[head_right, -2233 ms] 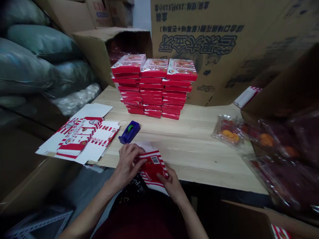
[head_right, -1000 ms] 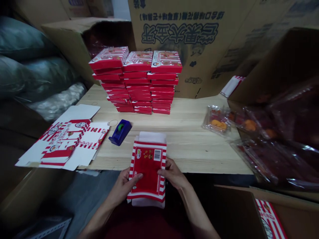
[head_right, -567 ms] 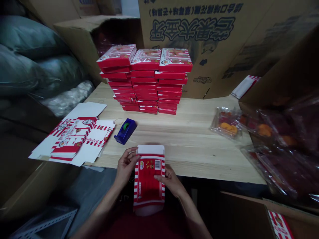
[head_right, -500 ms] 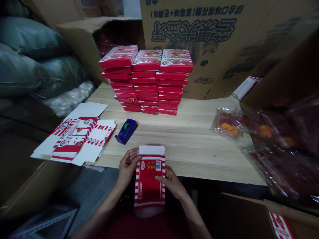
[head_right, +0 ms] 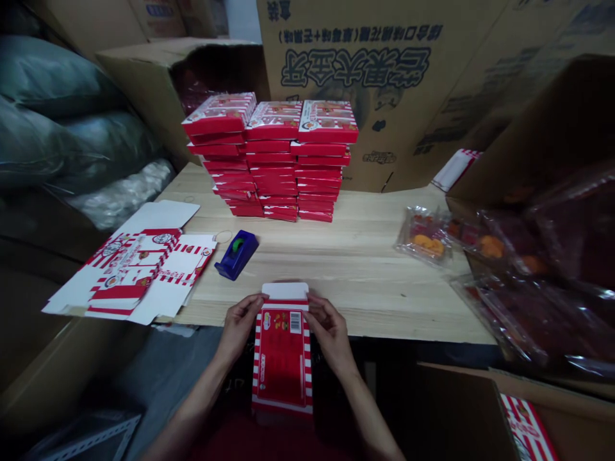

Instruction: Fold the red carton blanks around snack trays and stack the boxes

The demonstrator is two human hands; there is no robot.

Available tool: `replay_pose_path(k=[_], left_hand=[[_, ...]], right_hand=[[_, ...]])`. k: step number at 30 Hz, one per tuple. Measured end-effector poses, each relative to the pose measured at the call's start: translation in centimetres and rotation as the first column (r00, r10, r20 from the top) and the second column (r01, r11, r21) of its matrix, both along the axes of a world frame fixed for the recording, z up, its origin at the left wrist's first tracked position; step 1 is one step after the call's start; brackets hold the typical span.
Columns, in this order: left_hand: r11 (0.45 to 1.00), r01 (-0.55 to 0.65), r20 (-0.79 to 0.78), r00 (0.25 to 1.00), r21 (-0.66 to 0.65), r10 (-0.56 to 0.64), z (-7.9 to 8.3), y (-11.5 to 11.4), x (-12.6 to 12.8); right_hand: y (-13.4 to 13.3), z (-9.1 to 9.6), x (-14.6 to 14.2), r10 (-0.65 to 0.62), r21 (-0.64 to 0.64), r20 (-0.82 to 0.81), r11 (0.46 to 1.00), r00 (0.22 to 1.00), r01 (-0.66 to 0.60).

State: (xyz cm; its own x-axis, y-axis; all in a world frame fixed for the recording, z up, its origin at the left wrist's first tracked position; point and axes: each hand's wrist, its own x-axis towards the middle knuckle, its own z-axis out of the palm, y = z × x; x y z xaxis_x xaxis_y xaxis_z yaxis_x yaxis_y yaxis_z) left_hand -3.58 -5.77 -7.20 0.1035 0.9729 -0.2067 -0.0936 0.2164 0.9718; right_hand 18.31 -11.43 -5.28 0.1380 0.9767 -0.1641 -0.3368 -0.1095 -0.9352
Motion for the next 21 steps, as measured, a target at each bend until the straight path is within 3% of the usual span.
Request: replay_pose_path(k=[7,10,13,17,21], left_hand=[[0.987,0.154,-0.015,0.988,0.047,-0.153,1.3,0.0,0.0],[0.986,0.161,0.032,0.986,0.036,-0.162,0.9,-0.1,0.2],[0.993,0.121,0.110,0.987,-0.007,-0.120,0.2,-0.1,0.8],[0.999,0.025,0.174,0.985,-0.032,-0.019,-0.3,0.3,2.3],[0.987,-0.022,0.311,0.948,-0.157,0.071,0.0,1.2,2.9]], right_hand=[[0.9,-0.7,0.8,0.100,-0.063,0.058,0.993,0.993,-0.096],[1.0,-1.3,1.0,0.116,-0.145,-0.055,0.982,0.992,-0.123],[1.3,-2.0,0.8,0.016,-0.228,-0.185,0.972,0.983,-0.059],[2.2,-3.0,0.2,-0.169,-0.234,-0.206,0.965,0.964,0.120],[2.9,-2.5,0.7,-0.223,-0.226,-0.234,0.959,0.946,0.170]])
